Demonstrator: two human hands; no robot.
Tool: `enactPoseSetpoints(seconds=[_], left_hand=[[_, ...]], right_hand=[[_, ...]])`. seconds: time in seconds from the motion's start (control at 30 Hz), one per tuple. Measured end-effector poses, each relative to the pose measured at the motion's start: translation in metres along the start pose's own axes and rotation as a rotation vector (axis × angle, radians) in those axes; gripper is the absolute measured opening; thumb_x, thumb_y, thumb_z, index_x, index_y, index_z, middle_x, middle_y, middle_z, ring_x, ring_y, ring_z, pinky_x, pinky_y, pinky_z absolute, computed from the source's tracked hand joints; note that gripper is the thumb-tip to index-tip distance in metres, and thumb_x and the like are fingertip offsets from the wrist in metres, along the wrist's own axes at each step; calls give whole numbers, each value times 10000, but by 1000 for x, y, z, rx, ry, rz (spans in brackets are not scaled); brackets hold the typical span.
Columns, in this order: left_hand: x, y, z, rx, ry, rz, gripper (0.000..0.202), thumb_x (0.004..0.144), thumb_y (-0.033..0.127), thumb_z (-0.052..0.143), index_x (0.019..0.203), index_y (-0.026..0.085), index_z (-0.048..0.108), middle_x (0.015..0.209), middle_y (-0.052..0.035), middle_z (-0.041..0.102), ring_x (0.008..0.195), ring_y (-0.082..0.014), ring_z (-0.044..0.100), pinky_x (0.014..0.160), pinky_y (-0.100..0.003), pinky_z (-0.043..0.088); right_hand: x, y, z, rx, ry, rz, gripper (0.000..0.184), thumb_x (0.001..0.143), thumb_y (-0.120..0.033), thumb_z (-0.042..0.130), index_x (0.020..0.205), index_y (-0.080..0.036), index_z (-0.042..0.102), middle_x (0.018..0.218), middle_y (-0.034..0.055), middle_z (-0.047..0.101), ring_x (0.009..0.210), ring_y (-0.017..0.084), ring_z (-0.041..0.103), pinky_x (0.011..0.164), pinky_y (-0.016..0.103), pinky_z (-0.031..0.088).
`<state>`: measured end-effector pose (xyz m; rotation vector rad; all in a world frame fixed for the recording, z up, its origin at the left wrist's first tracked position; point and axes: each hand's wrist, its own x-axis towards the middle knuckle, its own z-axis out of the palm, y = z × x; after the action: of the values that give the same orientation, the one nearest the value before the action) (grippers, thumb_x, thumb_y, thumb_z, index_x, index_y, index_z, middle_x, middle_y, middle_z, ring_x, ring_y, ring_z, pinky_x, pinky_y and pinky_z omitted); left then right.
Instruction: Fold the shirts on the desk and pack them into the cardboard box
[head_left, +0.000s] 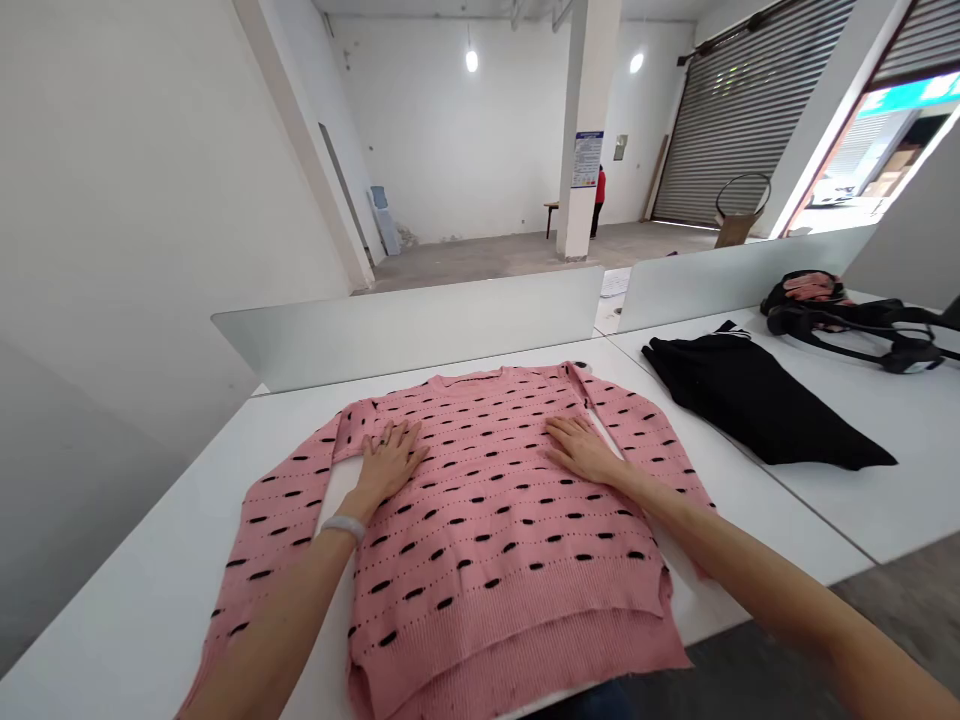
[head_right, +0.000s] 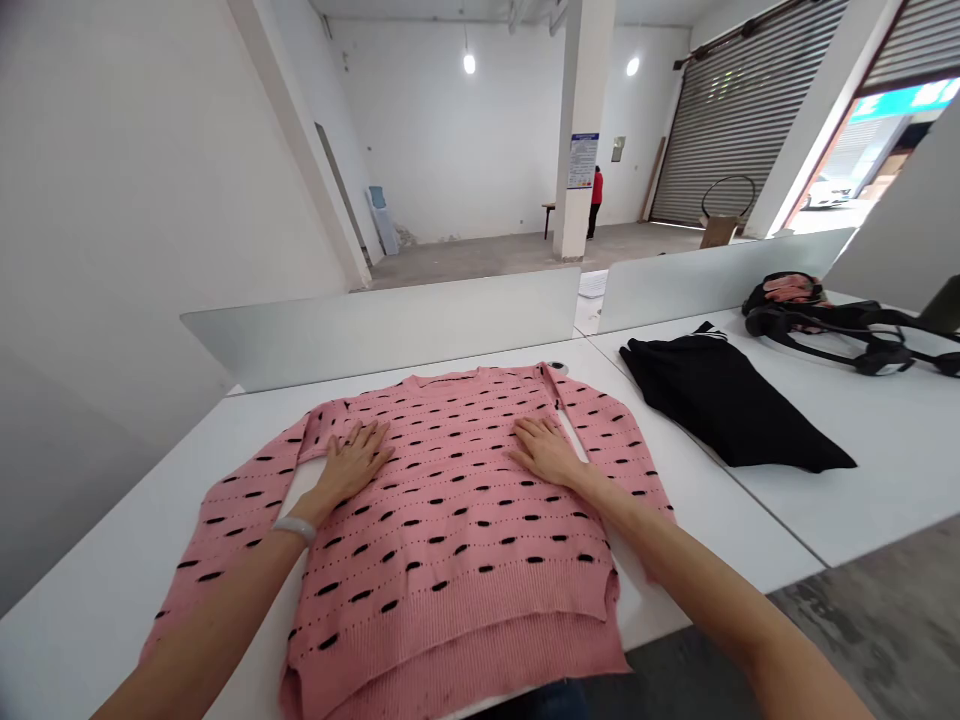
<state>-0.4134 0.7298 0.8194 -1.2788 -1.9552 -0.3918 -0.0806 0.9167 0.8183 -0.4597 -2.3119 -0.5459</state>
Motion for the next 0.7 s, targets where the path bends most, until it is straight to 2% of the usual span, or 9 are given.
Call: enactPoseSetpoints(seconds=[0.07, 0.17, 0.27, 0.37, 0.47, 0.6, 0.63, 0.7], left_hand=[[-27, 13, -9, -12, 32, 43, 598, 986, 487, 209, 1510, 208, 282, 1574, -94, 262, 1469, -322, 132, 1128, -638, 117], [-82, 43, -24, -105, -4, 230, 584, 980, 531, 248, 1474, 241, 362, 1575, -47, 272, 1468, -300, 152, 1160, -581, 156], [-136, 80, -41, -254, -49, 453, 545, 970, 532, 337, 1453, 285, 385, 1546, -37, 343, 1432, -284, 270, 1134, -520, 298], [-169, 113, -56, -401, -96, 580, 483, 940, 483, 475, 1379, 283, 468, 1428, -47, 496, 1307, -254, 453, 1030, -417, 453], [-176, 136, -64, -477, -122, 599, 356, 924, 360, 550, 1262, 249, 552, 1267, -61, 589, 1135, -230, 565, 942, -381, 505], [-160, 153, -67, -489, -150, 589, 189, 921, 321, 555, 1077, 238, 621, 1090, -48, 618, 951, -206, 608, 825, -368, 528], [-154, 158, -67, -501, -141, 591, 167, 920, 325, 556, 1040, 233, 626, 1092, -48, 610, 944, -202, 604, 807, -360, 528], [-142, 168, -66, -526, -91, 615, 184, 907, 352, 577, 1028, 221, 622, 1178, -58, 583, 1047, -223, 572, 853, -373, 515]], right_hand=[[-19, 6, -17, 28, 81, -3, 572, 977, -521, 251, 1346, -195, 540, 1413, 95, 501, 1333, 257, 426, 1153, 471, 282], [-62, 23, -45, 48, 147, 71, 466, 973, -451, 302, 1200, -230, 644, 1266, 89, 613, 1171, 264, 564, 1006, 452, 455], [-113, 41, -66, 28, 76, 171, 411, 938, -459, 383, 1056, -221, 697, 1121, 112, 662, 985, 267, 639, 840, 431, 532], [-156, 47, -72, -18, -34, 196, 392, 886, -498, 476, 1040, -210, 693, 1138, 135, 638, 973, 273, 636, 804, 408, 541], [-175, 40, -62, -106, -66, 185, 336, 852, -411, 512, 1061, -204, 674, 1175, 148, 609, 1017, 288, 611, 818, 410, 532], [-166, 39, -45, -172, 0, 283, 314, 821, -210, 385, 965, -180, 662, 1002, 140, 644, 884, 279, 623, 727, 412, 518], [-160, 44, -45, -127, 3, 325, 297, 808, -198, 381, 917, -188, 657, 936, 124, 654, 820, 264, 625, 686, 396, 513], [-146, 60, -54, 41, 26, 406, 235, 807, -232, 403, 814, -210, 637, 786, 87, 653, 683, 229, 613, 602, 356, 498]])
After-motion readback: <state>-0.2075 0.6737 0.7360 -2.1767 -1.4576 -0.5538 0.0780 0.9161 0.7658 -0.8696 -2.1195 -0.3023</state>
